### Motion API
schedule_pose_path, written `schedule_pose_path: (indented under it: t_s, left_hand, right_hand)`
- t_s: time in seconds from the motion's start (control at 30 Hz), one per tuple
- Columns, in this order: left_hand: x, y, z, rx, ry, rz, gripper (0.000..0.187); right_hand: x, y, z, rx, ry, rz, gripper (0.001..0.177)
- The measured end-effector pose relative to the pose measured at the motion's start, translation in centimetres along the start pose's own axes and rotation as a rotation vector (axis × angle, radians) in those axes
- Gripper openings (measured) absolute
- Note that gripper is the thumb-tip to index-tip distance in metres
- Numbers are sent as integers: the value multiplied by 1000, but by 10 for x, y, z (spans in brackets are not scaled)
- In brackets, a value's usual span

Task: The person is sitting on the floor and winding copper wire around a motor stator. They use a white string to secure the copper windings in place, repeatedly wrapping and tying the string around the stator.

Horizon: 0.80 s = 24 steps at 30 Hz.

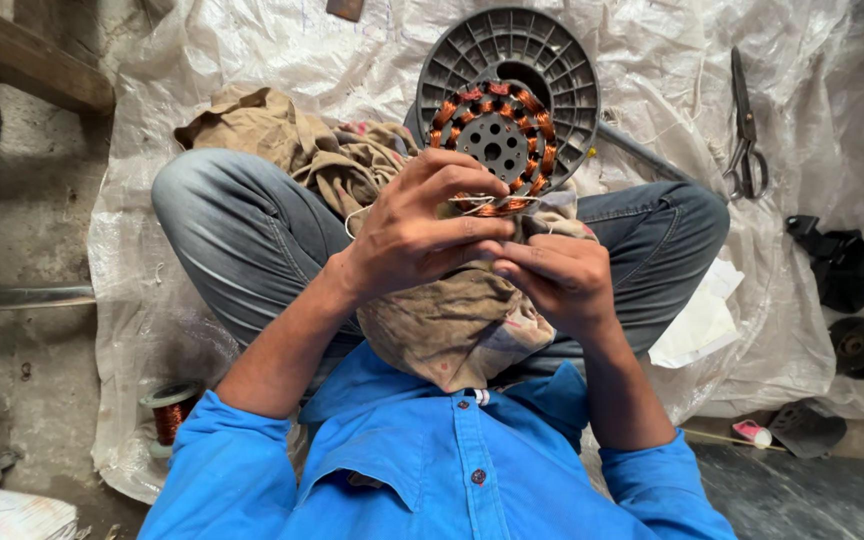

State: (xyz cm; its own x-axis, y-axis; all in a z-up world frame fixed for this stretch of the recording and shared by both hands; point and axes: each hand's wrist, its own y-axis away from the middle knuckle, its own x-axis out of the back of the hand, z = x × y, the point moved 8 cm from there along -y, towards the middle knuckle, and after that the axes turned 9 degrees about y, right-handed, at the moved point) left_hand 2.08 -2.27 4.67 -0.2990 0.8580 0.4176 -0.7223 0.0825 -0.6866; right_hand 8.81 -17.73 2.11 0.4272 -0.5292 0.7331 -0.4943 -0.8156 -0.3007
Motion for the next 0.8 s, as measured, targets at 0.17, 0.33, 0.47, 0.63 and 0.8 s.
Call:
schedule_pose_path:
  t_s: [0.17, 0.33, 0.47, 0.63, 0.8]
  left_hand:
    - [-13, 2, -4, 51, 65, -97, 21]
    - [-10, 6, -13, 132, 154, 30, 17]
    - [-10, 15, -27, 248, 216, 95, 15]
    - [-12, 19, -32, 294, 254, 115, 14]
    - [-10, 9, -23, 252, 73, 86, 18]
  right_hand:
    - [11, 9, 6, -72, -137, 140, 20]
    - [26, 9, 7, -114, -2, 341, 19]
    - [32, 2, 6, -38, -99, 388, 21]
    - [26, -9, -2, 100, -291, 306, 20]
    - [43, 7, -2, 65, -610, 441, 15]
